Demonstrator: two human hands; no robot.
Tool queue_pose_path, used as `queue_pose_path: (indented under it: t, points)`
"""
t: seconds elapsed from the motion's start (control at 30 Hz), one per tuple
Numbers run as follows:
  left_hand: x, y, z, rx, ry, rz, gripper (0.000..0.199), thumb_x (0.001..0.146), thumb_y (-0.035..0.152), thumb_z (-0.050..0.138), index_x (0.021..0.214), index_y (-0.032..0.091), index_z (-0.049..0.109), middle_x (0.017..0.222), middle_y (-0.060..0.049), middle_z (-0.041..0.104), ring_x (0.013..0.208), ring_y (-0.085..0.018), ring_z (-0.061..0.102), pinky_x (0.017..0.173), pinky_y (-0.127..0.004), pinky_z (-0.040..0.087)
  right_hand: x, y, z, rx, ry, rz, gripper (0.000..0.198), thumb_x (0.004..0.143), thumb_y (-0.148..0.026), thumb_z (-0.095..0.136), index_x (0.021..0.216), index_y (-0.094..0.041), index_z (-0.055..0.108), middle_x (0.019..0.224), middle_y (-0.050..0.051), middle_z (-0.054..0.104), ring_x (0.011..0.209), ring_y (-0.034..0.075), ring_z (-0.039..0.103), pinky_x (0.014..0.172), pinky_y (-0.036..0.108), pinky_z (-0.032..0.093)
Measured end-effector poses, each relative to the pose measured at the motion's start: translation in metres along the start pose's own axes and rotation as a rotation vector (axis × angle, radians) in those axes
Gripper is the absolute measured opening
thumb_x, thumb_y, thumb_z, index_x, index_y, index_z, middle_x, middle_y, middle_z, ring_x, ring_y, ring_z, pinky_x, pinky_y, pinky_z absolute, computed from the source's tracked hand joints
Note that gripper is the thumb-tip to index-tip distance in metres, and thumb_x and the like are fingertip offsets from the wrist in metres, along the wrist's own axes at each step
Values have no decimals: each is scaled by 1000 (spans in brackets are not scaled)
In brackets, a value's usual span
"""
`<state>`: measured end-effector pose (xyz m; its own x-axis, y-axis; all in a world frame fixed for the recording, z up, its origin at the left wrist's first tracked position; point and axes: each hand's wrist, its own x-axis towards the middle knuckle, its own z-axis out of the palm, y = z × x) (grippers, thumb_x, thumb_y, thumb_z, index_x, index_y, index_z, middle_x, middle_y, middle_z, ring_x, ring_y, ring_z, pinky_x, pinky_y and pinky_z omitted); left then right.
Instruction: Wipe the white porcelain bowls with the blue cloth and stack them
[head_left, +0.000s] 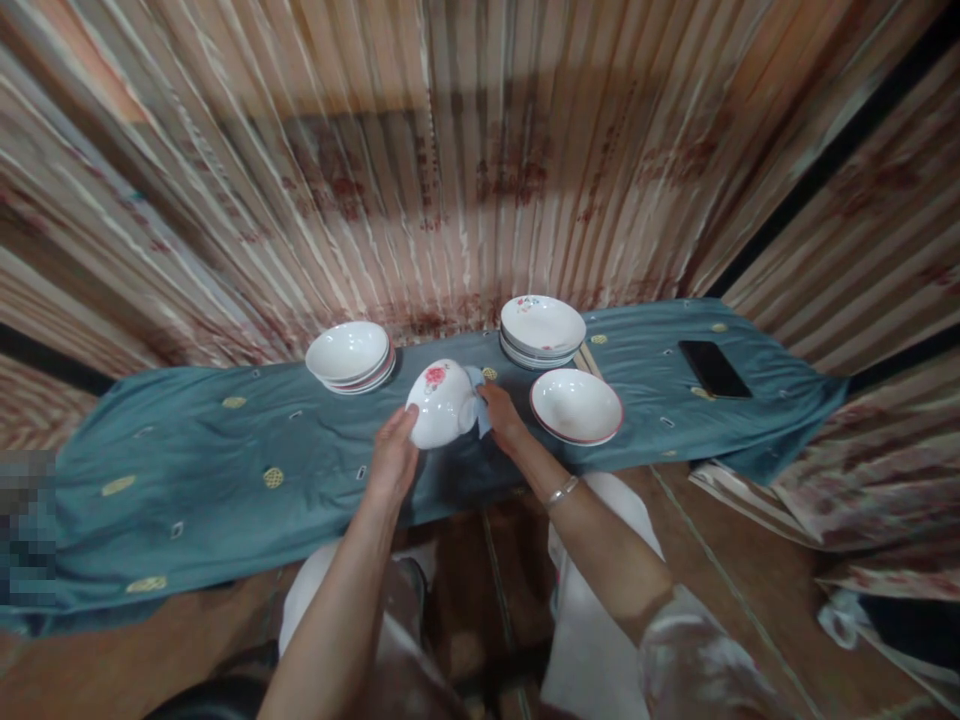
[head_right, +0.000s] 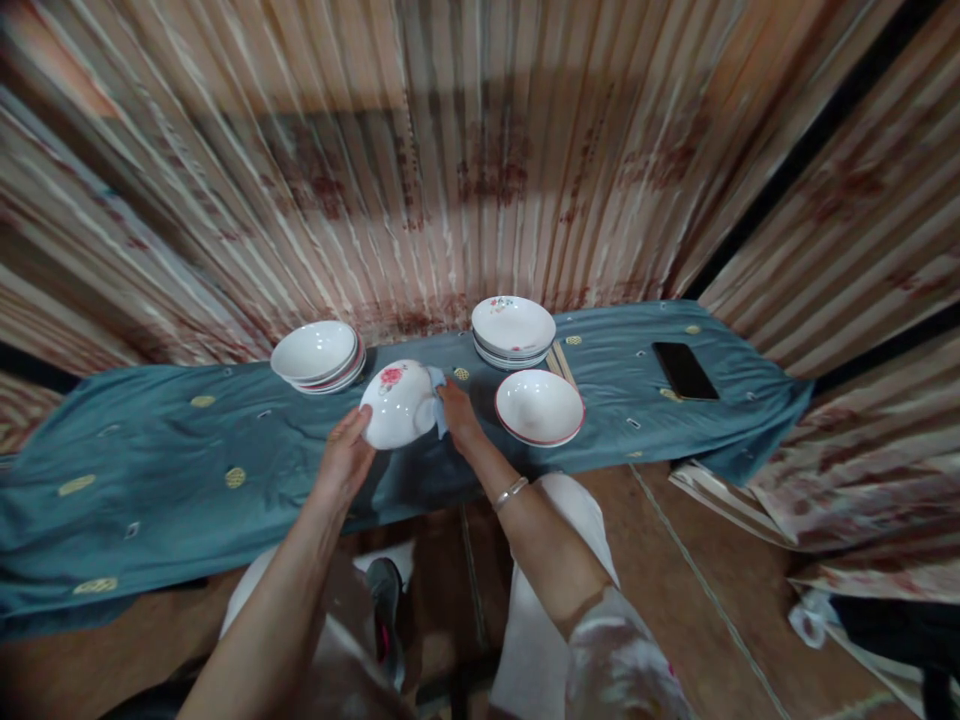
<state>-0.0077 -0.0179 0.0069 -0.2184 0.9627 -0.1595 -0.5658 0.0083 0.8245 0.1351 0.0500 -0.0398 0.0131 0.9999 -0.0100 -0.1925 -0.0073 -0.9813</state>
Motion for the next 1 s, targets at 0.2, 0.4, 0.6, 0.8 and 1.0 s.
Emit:
queue_pose_path:
  t: [0.2, 0.4, 0.6, 0.8, 1.0]
  points:
    - [-4, -6, 5, 53, -34, -23, 46, 47, 40, 90, 80, 12, 74, 76, -9, 76, 87, -27, 71, 83, -36, 53, -16, -21, -1, -344, -137, -357, 45, 86, -28, 41, 128, -25, 58, 141, 1, 54, 134, 19, 45, 117, 38, 28]
    - [-2, -16, 2, 68, -51, -2, 39, 51, 36, 87, 81, 13, 74, 76, -6, 75, 76, -20, 70, 75, -30, 51, -47, -31, 5, -729, -309, -654, 52, 89, -20, 41, 140, -23, 47, 153, 7, 39, 147, 23, 22, 120, 47, 16]
    - [-2, -16, 3, 93, -54, -20, 38, 52, 36, 87, 80, 14, 74, 75, -6, 75, 72, -19, 69, 73, -30, 51, -44, -32, 3, -786, -296, -645, 49, 92, -21, 38, 139, -23, 49, 151, 6, 43, 146, 22, 24, 119, 47, 14]
    - [-6, -13, 8, 81, -39, -51, 47, 47, 39, 89, 81, 10, 75, 73, -10, 75, 80, -26, 72, 78, -34, 53, -19, -26, -1, -460, -225, -485, 45, 90, -27, 40, 131, -27, 56, 143, 1, 52, 136, 19, 41, 118, 39, 25]
    - [-4, -8, 6, 14, -21, -64, 45, 47, 37, 90, 81, 10, 75, 79, -12, 76, 89, -29, 72, 85, -37, 54, -1, -15, -5, -154, -84, -193, 37, 87, -32, 42, 115, -21, 64, 119, 3, 67, 118, 23, 56, 108, 40, 38]
